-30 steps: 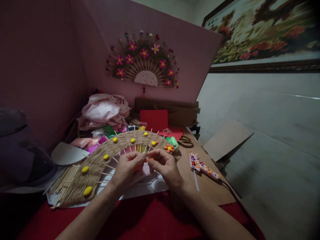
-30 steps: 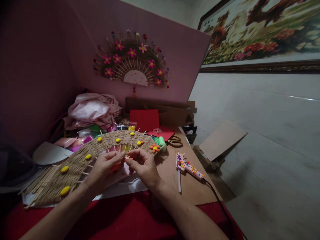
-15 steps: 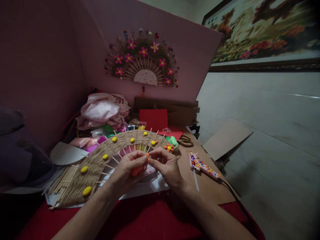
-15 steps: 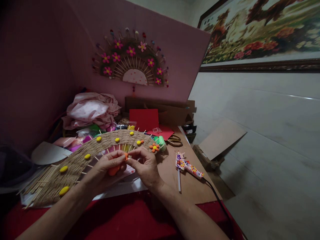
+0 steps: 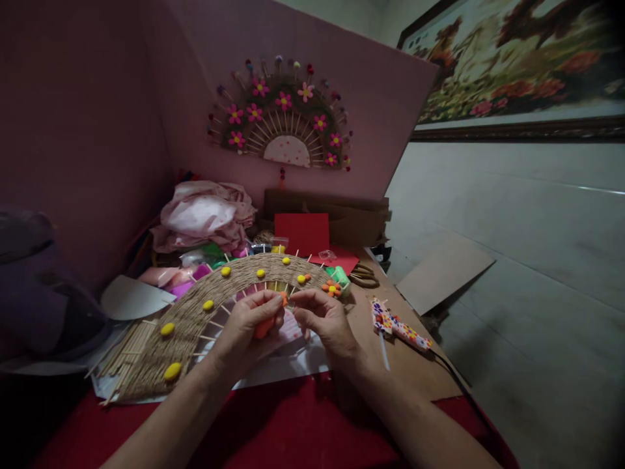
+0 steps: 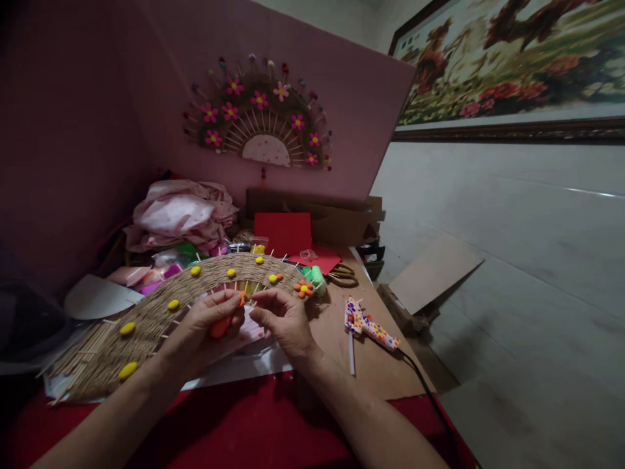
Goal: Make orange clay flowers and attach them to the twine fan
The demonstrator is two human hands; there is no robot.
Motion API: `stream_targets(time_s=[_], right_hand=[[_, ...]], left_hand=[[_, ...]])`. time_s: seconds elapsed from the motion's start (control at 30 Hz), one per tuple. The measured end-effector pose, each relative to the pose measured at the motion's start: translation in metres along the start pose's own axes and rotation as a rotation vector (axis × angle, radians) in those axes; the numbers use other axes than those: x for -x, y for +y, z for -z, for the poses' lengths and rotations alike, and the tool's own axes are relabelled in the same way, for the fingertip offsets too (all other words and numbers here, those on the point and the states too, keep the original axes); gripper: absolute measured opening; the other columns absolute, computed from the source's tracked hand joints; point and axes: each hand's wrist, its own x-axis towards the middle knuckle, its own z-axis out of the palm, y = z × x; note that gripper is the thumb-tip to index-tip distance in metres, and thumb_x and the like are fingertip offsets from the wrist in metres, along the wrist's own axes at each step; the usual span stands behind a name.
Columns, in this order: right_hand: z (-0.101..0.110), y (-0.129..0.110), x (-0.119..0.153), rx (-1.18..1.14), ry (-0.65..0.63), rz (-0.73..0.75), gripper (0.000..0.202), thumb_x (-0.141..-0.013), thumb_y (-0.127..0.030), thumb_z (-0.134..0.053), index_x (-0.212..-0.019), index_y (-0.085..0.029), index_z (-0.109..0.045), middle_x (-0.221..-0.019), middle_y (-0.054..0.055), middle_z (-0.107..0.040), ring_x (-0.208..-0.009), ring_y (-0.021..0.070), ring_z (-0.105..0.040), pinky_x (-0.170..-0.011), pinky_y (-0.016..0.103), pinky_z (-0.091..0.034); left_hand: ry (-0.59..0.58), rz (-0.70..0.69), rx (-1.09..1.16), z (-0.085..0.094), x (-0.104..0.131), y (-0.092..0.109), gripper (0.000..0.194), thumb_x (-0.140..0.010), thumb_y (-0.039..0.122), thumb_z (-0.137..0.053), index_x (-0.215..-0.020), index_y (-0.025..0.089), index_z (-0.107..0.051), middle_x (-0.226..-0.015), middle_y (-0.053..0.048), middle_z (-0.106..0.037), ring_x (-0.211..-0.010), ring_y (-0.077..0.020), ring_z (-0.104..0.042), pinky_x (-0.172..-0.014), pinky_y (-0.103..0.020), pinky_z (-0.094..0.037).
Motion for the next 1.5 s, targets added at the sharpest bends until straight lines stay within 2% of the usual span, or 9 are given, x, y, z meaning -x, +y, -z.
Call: stream_targets(time_s=[0.13,0.3,0.5,0.6,0.7,0.8,1.0,1.3,1.5], right_hand=[[0.0,0.002,-0.001,-0.069,-0.054,-0.017,0.039,-0.058,-0.04,-0.081,-0.088,-0.018,-0.067,-0.067,-0.003,-0.058,-0.048,0.0053,-0.046,-0.041,0.017,-0.038],[0.0,0.004,-0.002,-0.031,0.009,-0.005,0.031,-0.064,-0.038,-0.078,-0.085,-0.018,-0.067,-0.063,-0.003,-0.057,-0.046,0.0052,-0.045,-0.04,0.017,-0.037],[-0.001,0.003,-0.001,-0.059,0.022,-0.043,0.032,-0.065,-0.039,-0.077,-0.085,-0.017,-0.066,-0.058,-0.005,-0.056,-0.043,0.0047,-0.044,-0.039,0.017,-0.036],[-0.001,0.002,0.0,-0.048,0.021,-0.033,0.031,-0.066,-0.038,-0.076,-0.086,-0.016,-0.066,-0.059,-0.004,-0.056,-0.044,0.0047,-0.044,-0.04,0.017,-0.036],[-0.001,0.002,0.0,-0.008,0.031,-0.023,0.03,-0.067,-0.038,-0.076,-0.085,-0.017,-0.066,-0.063,-0.003,-0.058,-0.045,0.0047,-0.045,-0.04,0.017,-0.036],[0.0,0.001,0.001,-0.015,0.027,0.005,0.036,-0.063,-0.042,-0.077,-0.087,-0.017,-0.067,-0.066,-0.003,-0.058,-0.047,0.0052,-0.045,-0.041,0.017,-0.037],[0.002,0.001,0.001,-0.083,-0.081,0.045,0.049,-0.052,-0.045,-0.083,-0.09,-0.019,-0.067,-0.071,-0.002,-0.059,-0.054,0.0073,-0.048,-0.048,0.019,-0.041],[0.002,0.003,0.0,-0.098,-0.107,0.072,0.059,-0.047,-0.05,-0.083,-0.094,-0.021,-0.065,-0.074,-0.001,-0.059,-0.062,0.0097,-0.052,-0.055,0.021,-0.043],[0.003,0.002,0.001,-0.074,-0.07,0.068,0.054,-0.053,-0.048,-0.082,-0.095,-0.02,-0.064,-0.076,0.0,-0.058,-0.064,0.0105,-0.053,-0.052,0.02,-0.043]], left_hand=[[-0.036,0.003,-0.043,-0.001,0.002,-0.001,0.022,-0.073,0.034,-0.07,-0.072,0.016,-0.057,-0.049,0.007,-0.043,-0.042,-0.0021,-0.03,-0.048,-0.018,-0.036],[-0.044,-0.173,-0.148,-0.002,0.0,-0.004,0.021,-0.067,0.032,-0.075,-0.07,0.015,-0.063,-0.047,0.006,-0.045,-0.042,-0.0024,-0.032,-0.041,-0.016,-0.024],[0.144,-0.262,-0.14,-0.005,-0.001,0.0,0.023,-0.066,0.035,-0.075,-0.069,0.016,-0.062,-0.045,0.008,-0.043,-0.041,-0.0033,-0.032,-0.04,-0.016,-0.023],[0.134,-0.312,-0.202,-0.005,-0.002,-0.001,0.024,-0.063,0.033,-0.077,-0.067,0.015,-0.063,-0.047,0.006,-0.047,-0.042,-0.0038,-0.036,-0.04,-0.017,-0.025],[0.064,-0.266,-0.235,-0.004,-0.002,-0.004,0.023,-0.063,0.032,-0.078,-0.068,0.014,-0.065,-0.048,0.005,-0.048,-0.043,-0.0037,-0.036,-0.041,-0.017,-0.026],[0.083,-0.233,-0.164,-0.002,-0.002,-0.004,0.022,-0.068,0.034,-0.074,-0.069,0.015,-0.063,-0.047,0.007,-0.044,-0.041,-0.0026,-0.031,-0.04,-0.016,-0.022],[0.051,-0.241,-0.121,-0.003,-0.002,-0.004,0.022,-0.062,0.032,-0.077,-0.068,0.014,-0.067,-0.043,0.006,-0.044,-0.039,-0.0024,-0.029,-0.039,-0.017,-0.02],[-0.001,-0.261,-0.141,-0.002,0.002,-0.006,0.013,-0.06,0.028,-0.079,-0.066,0.018,-0.073,-0.045,0.002,-0.053,-0.04,-0.0044,-0.038,-0.04,-0.018,-0.026],[-0.003,-0.386,-0.338,-0.011,0.01,-0.001,0.008,-0.058,0.02,-0.079,-0.063,0.02,-0.074,-0.063,-0.003,-0.067,-0.053,-0.0103,-0.055,-0.051,-0.022,-0.044]])
